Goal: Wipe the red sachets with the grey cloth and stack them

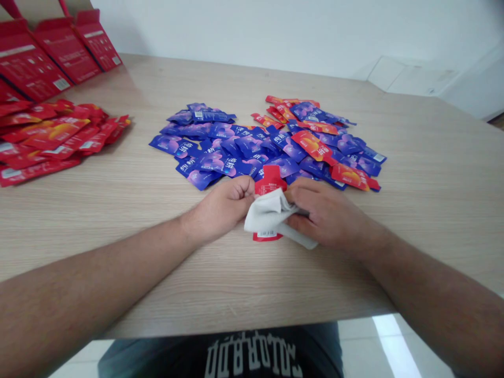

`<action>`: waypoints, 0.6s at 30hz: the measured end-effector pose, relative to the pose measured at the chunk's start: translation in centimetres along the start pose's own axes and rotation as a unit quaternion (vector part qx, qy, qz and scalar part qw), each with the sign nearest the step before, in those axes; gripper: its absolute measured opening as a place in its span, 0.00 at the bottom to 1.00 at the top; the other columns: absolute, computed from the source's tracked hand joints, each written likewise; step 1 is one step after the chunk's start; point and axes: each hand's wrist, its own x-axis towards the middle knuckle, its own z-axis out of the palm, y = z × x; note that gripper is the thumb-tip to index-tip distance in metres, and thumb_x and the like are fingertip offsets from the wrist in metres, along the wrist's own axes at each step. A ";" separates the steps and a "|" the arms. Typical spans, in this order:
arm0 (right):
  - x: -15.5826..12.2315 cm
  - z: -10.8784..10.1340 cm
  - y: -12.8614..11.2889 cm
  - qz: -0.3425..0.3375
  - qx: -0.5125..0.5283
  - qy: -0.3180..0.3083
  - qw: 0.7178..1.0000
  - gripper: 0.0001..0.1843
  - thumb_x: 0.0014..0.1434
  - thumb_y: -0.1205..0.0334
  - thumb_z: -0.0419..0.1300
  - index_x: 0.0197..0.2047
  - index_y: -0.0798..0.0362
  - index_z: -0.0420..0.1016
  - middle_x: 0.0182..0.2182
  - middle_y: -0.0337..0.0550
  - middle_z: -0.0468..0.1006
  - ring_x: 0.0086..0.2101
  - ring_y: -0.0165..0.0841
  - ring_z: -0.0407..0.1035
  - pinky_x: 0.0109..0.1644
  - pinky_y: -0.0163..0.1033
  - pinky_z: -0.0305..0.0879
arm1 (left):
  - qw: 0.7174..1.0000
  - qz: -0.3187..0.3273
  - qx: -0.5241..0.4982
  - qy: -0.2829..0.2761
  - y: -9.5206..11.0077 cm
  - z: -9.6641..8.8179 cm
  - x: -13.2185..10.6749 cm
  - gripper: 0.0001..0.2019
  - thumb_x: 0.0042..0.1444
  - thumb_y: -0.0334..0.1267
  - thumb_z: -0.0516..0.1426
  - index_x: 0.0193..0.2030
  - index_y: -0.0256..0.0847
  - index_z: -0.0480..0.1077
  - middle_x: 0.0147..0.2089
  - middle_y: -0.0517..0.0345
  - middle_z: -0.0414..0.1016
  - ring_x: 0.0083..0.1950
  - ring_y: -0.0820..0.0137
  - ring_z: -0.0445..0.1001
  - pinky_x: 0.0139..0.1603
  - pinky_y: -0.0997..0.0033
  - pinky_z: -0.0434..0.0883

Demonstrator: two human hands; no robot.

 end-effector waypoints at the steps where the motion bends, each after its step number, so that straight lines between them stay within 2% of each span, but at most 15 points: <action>1: 0.1 -0.1 0.2 0.027 -0.007 0.030 0.999 0.06 0.69 0.58 0.61 0.42 0.51 0.72 0.41 0.47 0.77 0.40 0.40 0.71 0.44 0.43 0.67 | 1.000 -0.005 -0.011 -0.003 0.0 0.1 0.0 0.14 0.57 0.45 0.68 0.35 0.40 0.69 0.30 0.60 0.75 0.28 0.73 0.73 0.29 0.74 0.71; 3: 0.2 -0.2 0.8 0.072 -0.018 0.083 0.994 0.09 0.69 0.53 0.62 0.43 0.50 0.72 0.41 0.47 0.77 0.41 0.42 0.72 0.45 0.44 0.68 | 0.999 -0.019 -0.028 -0.010 0.0 0.2 0.0 0.14 0.57 0.45 0.68 0.37 0.41 0.69 0.32 0.58 0.77 0.31 0.70 0.77 0.33 0.71 0.75; 5: 0.3 -0.2 1.0 0.078 -0.022 0.089 0.993 0.10 0.68 0.53 0.62 0.43 0.50 0.73 0.40 0.47 0.77 0.41 0.43 0.72 0.45 0.45 0.68 | 0.999 -0.029 -0.031 -0.010 -0.1 0.2 0.0 0.15 0.57 0.45 0.69 0.37 0.41 0.69 0.32 0.59 0.77 0.31 0.70 0.77 0.32 0.71 0.75; 9: 0.1 0.4 -0.3 -0.015 0.018 -0.019 1.000 0.03 0.67 0.62 0.63 0.41 0.51 0.74 0.41 0.46 0.77 0.40 0.39 0.71 0.44 0.42 0.68 | 1.000 -0.020 -0.012 0.009 -0.3 -0.1 0.1 0.15 0.57 0.46 0.68 0.35 0.41 0.68 0.28 0.62 0.74 0.26 0.74 0.71 0.26 0.76 0.69; 12: -0.2 0.5 -1.5 -0.055 0.051 -0.080 0.994 0.02 0.68 0.66 0.61 0.41 0.50 0.75 0.42 0.44 0.78 0.38 0.35 0.71 0.42 0.39 0.67 | 1.000 -0.022 -0.007 0.003 -0.3 -0.2 0.1 0.14 0.58 0.47 0.67 0.36 0.42 0.68 0.31 0.60 0.75 0.29 0.72 0.73 0.28 0.74 0.72; 14: -0.3 0.5 -1.5 -0.054 0.044 -0.070 0.995 0.02 0.68 0.66 0.61 0.43 0.51 0.76 0.42 0.45 0.78 0.39 0.35 0.72 0.42 0.39 0.67 | 1.000 -0.024 0.000 0.003 -0.2 -0.1 0.1 0.14 0.58 0.47 0.67 0.36 0.42 0.69 0.31 0.60 0.75 0.29 0.72 0.73 0.28 0.74 0.72; 18: -0.3 0.3 -0.4 -0.014 -0.009 0.013 1.000 0.05 0.67 0.64 0.63 0.46 0.52 0.74 0.44 0.49 0.77 0.43 0.41 0.72 0.46 0.43 0.69 | 1.000 -0.020 0.007 0.008 0.1 -0.1 0.1 0.16 0.57 0.47 0.68 0.34 0.41 0.68 0.27 0.63 0.71 0.25 0.76 0.66 0.24 0.77 0.63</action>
